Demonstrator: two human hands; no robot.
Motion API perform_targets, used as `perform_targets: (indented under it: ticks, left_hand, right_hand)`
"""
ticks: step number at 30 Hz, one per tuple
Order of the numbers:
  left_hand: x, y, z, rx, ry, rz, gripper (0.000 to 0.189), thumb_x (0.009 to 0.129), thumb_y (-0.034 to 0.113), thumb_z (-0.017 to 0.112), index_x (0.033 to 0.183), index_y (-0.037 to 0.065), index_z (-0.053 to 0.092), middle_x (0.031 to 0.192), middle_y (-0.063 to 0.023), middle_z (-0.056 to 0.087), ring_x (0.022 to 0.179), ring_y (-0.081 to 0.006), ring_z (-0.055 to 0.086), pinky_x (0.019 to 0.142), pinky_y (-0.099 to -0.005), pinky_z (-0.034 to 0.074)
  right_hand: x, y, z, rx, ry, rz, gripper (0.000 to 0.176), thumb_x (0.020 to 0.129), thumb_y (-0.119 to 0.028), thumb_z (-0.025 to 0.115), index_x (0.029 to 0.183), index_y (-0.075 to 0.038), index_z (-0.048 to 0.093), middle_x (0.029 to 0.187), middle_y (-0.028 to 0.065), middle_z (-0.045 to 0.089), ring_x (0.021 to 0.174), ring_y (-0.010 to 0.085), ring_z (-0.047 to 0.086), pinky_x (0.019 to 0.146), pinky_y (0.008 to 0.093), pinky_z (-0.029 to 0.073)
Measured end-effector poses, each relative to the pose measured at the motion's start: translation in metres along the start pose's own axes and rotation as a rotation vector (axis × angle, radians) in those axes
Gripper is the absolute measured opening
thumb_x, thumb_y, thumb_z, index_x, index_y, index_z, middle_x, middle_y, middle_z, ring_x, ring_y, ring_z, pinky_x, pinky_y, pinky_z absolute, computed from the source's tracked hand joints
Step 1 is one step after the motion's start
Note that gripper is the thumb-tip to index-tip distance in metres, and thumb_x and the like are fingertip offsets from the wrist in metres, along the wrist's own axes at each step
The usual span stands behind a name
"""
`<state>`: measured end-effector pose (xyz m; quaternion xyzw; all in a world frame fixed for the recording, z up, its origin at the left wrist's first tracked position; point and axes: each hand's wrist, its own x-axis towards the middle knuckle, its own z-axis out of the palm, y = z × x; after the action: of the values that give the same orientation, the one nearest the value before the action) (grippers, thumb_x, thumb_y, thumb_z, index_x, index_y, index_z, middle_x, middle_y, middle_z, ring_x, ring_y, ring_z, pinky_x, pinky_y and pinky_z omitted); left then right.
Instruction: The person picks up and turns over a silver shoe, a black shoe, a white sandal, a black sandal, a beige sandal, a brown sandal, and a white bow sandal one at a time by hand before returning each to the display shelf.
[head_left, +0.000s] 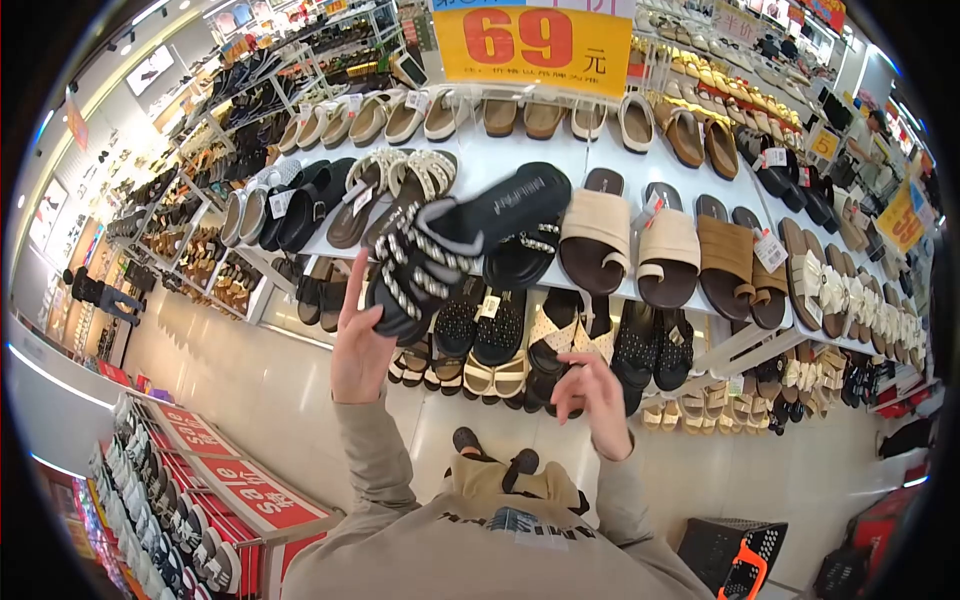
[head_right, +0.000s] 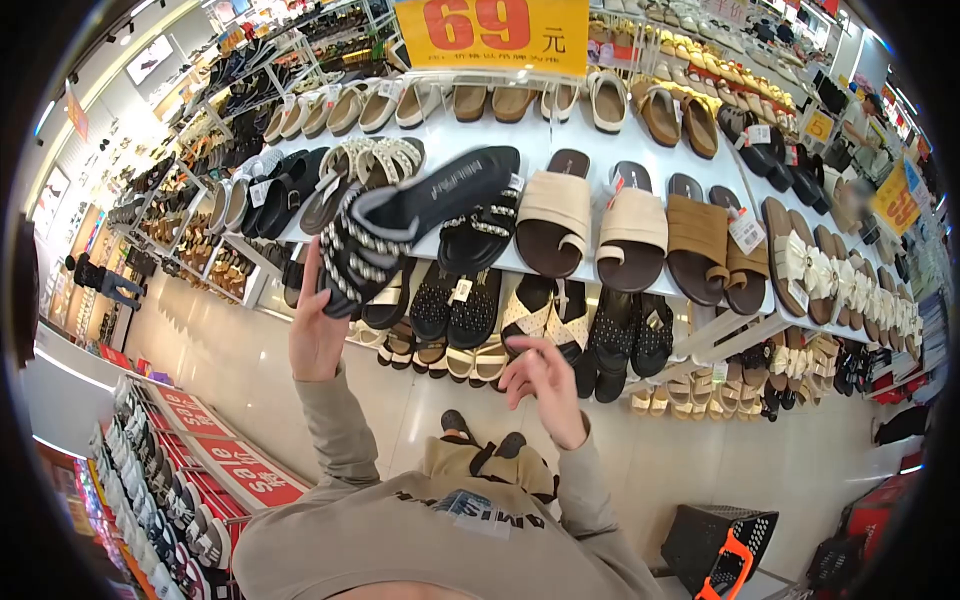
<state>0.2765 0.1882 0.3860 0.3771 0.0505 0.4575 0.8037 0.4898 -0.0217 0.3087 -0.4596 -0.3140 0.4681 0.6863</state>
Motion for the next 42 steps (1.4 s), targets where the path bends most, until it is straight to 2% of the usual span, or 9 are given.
perform_targets:
  ticks: [5,6,12,15,21,27,30,35,42]
  left_hand:
    - [-0.028,-0.008,-0.019,0.055,-0.014,-0.252,0.095,0.071,0.004,0.058,0.154,0.003,0.013,0.153,-0.0204,0.031,0.139,-0.0321,0.038,0.117,-0.0441,0.030]
    - [-0.029,-0.013,-0.017,0.051,0.043,-0.253,0.092,0.071,0.007,0.058,0.153,-0.001,0.016,0.143,-0.0233,0.045,0.128,-0.0295,0.052,0.108,-0.0392,0.043]
    - [-0.023,-0.019,-0.007,0.266,0.005,-0.335,0.074,0.085,0.025,0.054,0.148,-0.003,0.029,0.145,-0.0233,0.043,0.130,-0.0299,0.050,0.110,-0.0382,0.039]
    - [-0.021,-0.030,-0.004,0.133,0.132,-0.358,0.051,0.099,0.028,0.045,0.141,-0.001,0.042,0.136,-0.0132,0.054,0.125,-0.0238,0.054,0.104,-0.0384,0.044]
    - [-0.002,-0.063,0.023,0.035,0.224,-0.427,0.046,0.104,0.033,0.039,0.141,0.007,0.045,0.136,-0.0127,0.055,0.124,-0.0245,0.054,0.100,-0.0396,0.047]
    - [0.017,-0.089,0.058,-0.299,-0.191,-0.371,0.058,0.104,0.049,0.027,0.153,0.020,0.023,0.145,-0.0229,0.042,0.129,-0.0357,0.048,0.103,-0.0467,0.048]
    - [0.016,-0.101,0.059,-0.208,-0.086,-0.292,0.061,0.101,0.055,0.032,0.149,0.017,0.028,0.138,-0.0239,0.046,0.125,-0.0374,0.051,0.103,-0.0527,0.046]
    - [0.016,-0.108,0.049,0.140,-0.253,-0.036,0.059,0.102,0.045,0.041,0.140,0.001,0.031,0.121,-0.0207,0.055,0.114,-0.0277,0.056,0.098,-0.0385,0.047]
    - [0.010,-0.099,0.056,-0.550,-0.028,-0.305,0.056,0.102,0.053,0.030,0.145,0.018,0.033,0.128,-0.0186,0.053,0.117,-0.0346,0.056,0.099,-0.0566,0.048]
  right_hand:
    - [0.002,-0.022,0.002,0.056,0.025,-0.100,0.075,0.099,-0.064,0.021,0.138,-0.002,0.037,0.087,0.0125,0.063,0.058,0.0142,0.058,0.048,0.0274,0.050]
    - [-0.001,-0.021,0.002,0.102,0.011,-0.101,0.079,0.098,-0.067,0.019,0.138,-0.002,0.037,0.090,0.0137,0.064,0.059,0.0145,0.059,0.048,0.0282,0.050]
    - [-0.032,-0.021,0.017,0.131,0.024,0.144,0.035,0.102,-0.020,0.048,0.130,0.000,0.047,0.105,0.0141,0.064,0.060,0.0160,0.065,0.048,0.0261,0.053]
    - [-0.044,-0.008,0.032,0.047,0.045,0.154,0.045,0.098,-0.014,0.056,0.137,-0.002,0.037,0.103,0.0159,0.063,0.067,0.0189,0.068,0.046,0.0270,0.052]
    - [-0.050,0.006,0.045,0.048,-0.025,0.158,0.043,0.100,-0.012,0.052,0.136,-0.003,0.030,0.108,0.0169,0.064,0.085,0.0212,0.070,0.056,0.0272,0.056]
    - [-0.047,0.011,0.048,0.169,-0.012,0.174,0.036,0.104,-0.020,0.042,0.135,-0.005,0.031,0.116,0.0223,0.064,0.091,0.0243,0.071,0.058,0.0283,0.058]
    - [-0.042,0.016,0.043,0.195,-0.013,0.217,0.036,0.105,-0.026,0.040,0.134,-0.005,0.033,0.114,0.0228,0.065,0.089,0.0255,0.071,0.056,0.0286,0.059]
    - [-0.037,0.012,0.032,0.221,-0.031,0.429,0.048,0.105,-0.039,0.037,0.138,-0.005,0.037,0.114,0.0238,0.065,0.078,0.0294,0.073,0.045,0.0259,0.054]
    - [-0.041,0.041,0.041,0.003,0.082,0.042,0.019,0.100,-0.011,0.051,0.113,0.002,0.048,0.101,0.0152,0.066,0.076,0.0166,0.068,0.053,0.0291,0.058]
